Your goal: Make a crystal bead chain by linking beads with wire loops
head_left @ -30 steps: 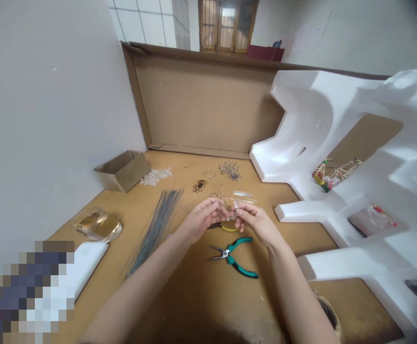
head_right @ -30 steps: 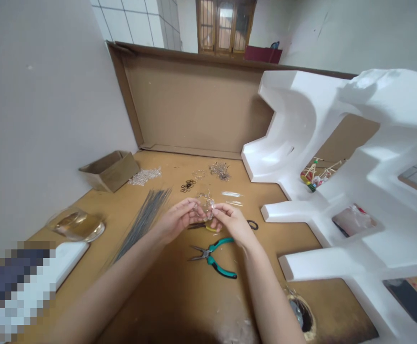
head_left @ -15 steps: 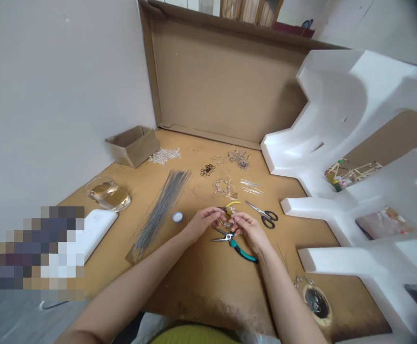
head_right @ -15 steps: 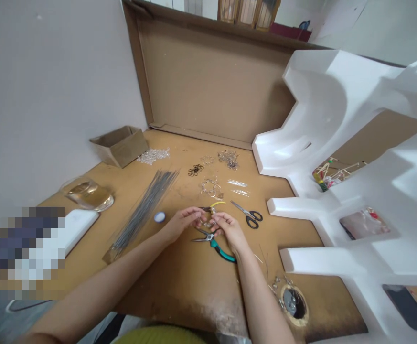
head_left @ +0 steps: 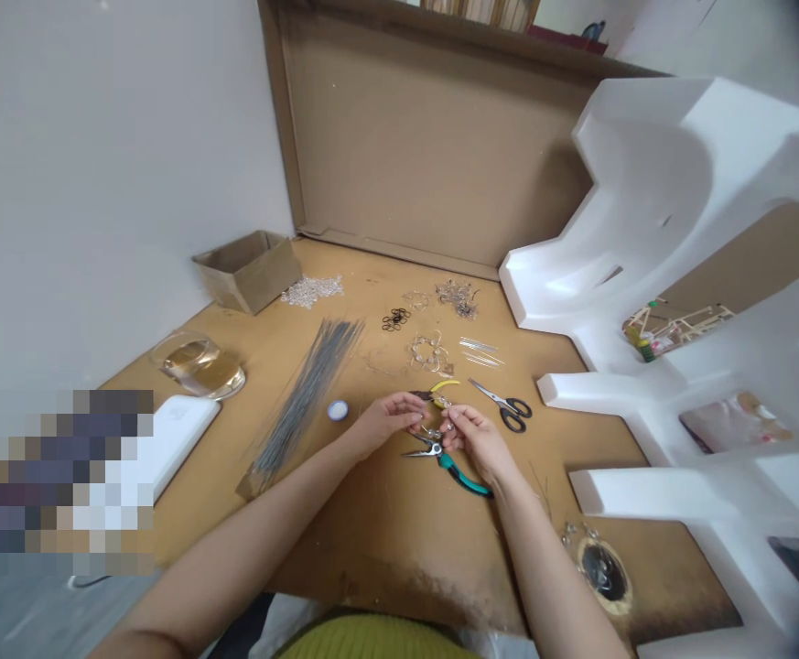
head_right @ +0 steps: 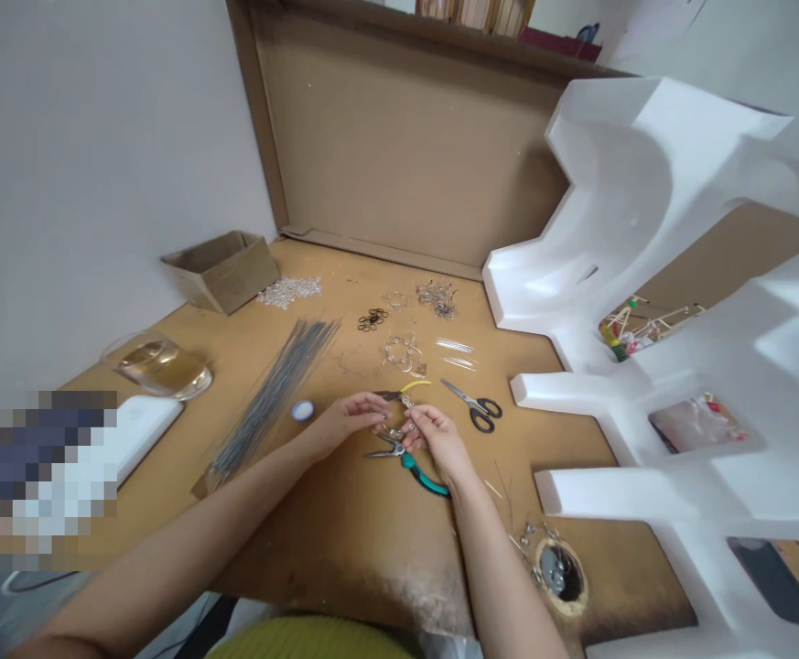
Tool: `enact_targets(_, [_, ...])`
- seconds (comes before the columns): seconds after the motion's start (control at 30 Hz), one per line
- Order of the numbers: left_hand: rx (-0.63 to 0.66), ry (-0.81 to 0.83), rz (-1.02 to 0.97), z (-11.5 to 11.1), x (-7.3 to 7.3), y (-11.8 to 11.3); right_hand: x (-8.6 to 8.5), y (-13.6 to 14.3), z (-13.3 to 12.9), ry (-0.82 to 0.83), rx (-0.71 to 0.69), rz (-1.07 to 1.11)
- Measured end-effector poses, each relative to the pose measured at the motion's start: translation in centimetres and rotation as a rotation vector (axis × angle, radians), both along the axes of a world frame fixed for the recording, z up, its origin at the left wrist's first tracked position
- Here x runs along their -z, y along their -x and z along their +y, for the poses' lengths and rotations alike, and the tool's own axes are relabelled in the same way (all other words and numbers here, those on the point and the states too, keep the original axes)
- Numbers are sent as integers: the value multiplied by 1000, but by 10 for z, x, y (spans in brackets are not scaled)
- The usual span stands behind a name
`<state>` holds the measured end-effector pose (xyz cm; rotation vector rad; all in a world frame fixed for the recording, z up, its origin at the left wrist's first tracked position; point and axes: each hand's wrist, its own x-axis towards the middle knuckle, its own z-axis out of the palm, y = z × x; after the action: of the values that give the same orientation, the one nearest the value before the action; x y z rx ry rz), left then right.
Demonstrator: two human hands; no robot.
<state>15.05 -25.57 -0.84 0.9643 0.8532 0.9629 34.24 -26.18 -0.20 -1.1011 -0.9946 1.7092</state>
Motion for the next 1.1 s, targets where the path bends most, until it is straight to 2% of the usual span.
enact_targets(0.13, [-37,-54,2,-2,-5,-3,-1,0,0,15,5,13])
enact_targets(0.33, [-62,-137,3,-5,-3,-6,-6,2,-2,38,9,45])
enact_targets(0.43, [-54,-238,111,-7,-3,-5,-5,2,-2,41,11,52])
enact_targets(0.6, [-12,-500,412,-12,-7,0,-2,5,-2,40,29,66])
enact_targets(0.7, [18,-569,490,-12,-9,3,0,8,-3,20,47,74])
enact_targets(0.8, [5,-531,415,-13,-9,1,1,9,-4,-11,65,77])
enact_targets(0.93, [-50,-311,189,-15,-7,-6,1,11,-6,-21,66,81])
enact_targets(1.1, [87,7,-53,-10,-4,-4,-2,13,-8,-15,49,90])
